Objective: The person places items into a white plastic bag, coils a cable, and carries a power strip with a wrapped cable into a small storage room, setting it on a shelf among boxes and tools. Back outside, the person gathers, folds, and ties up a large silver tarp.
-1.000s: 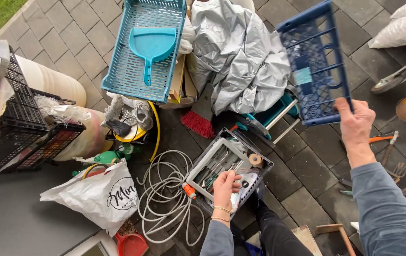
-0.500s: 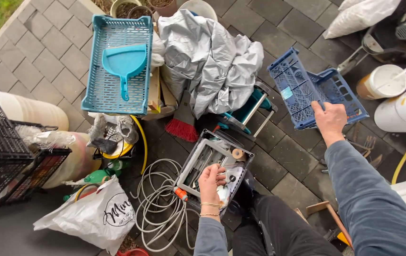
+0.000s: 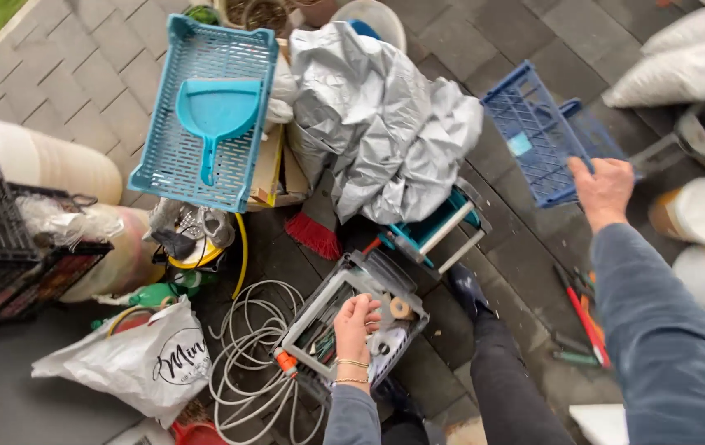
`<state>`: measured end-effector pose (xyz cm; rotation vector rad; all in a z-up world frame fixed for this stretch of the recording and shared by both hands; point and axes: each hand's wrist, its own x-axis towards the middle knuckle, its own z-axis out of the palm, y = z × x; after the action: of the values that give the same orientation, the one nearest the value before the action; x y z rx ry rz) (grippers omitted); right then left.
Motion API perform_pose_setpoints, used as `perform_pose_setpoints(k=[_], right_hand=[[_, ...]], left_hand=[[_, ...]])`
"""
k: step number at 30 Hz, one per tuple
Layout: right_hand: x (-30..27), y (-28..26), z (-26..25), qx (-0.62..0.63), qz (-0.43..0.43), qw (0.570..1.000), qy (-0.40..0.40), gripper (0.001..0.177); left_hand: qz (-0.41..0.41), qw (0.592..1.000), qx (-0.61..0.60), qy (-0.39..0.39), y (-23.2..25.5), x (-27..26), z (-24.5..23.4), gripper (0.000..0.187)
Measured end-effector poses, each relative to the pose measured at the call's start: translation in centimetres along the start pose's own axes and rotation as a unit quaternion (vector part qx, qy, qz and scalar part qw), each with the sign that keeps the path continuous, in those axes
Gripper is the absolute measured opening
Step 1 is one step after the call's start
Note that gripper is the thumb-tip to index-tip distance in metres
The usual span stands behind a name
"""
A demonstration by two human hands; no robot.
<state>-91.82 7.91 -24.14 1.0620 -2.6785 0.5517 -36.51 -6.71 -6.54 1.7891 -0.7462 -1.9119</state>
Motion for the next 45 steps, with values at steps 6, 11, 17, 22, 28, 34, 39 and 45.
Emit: perform_pose_setpoints(k=[6, 11, 17, 22, 28, 34, 39, 45], right_hand=[[9.7, 2.3, 7.6, 0.016, 0.037, 0.991, -0.125, 0.046], [11.9, -4.1, 14.2, -0.074, 0.149, 0.901, -0.400, 0.066], [7.0, -23.3, 25.8, 0.096, -0.180, 0.938, -0.279, 0.036], [2.4, -42.3, 33.0, 0.096, -0.511, 0.837, -0.170, 0.025], [2.7, -51.1, 42.3, -0.068, -0.551, 0.798, -0.235, 0.016], [3.2, -48.7, 45.9, -0.264, -0.510, 0.780, -0.246, 0.035], [1.2, -47.7, 40.2, -0.354, -0.526, 0.717, -0.292, 0.037], [1.2, -43.5, 28.8, -0.162, -0.576, 0.778, -0.193, 0.020]], left_hand=[[-0.010, 0.997, -0.024, 0.066, -0.1, 9.4, 8.6, 0.020], [-0.006, 0.995, -0.009, 0.102, -0.2, 15.1, 12.1, 0.025], [0.062, 0.970, 0.115, 0.203, -2.4, 17.6, 8.7, 0.019], [0.247, 0.799, 0.402, 0.372, -10.0, 21.6, 4.2, 0.022], [0.335, 0.761, 0.411, 0.372, -12.3, 23.9, 2.5, 0.030], [0.331, 0.793, 0.365, 0.358, -13.5, 23.8, 3.5, 0.032], [0.321, 0.815, 0.335, 0.347, -14.1, 22.9, 3.5, 0.037], [0.311, 0.853, 0.269, 0.321, -15.7, 19.8, 4.2, 0.029]])
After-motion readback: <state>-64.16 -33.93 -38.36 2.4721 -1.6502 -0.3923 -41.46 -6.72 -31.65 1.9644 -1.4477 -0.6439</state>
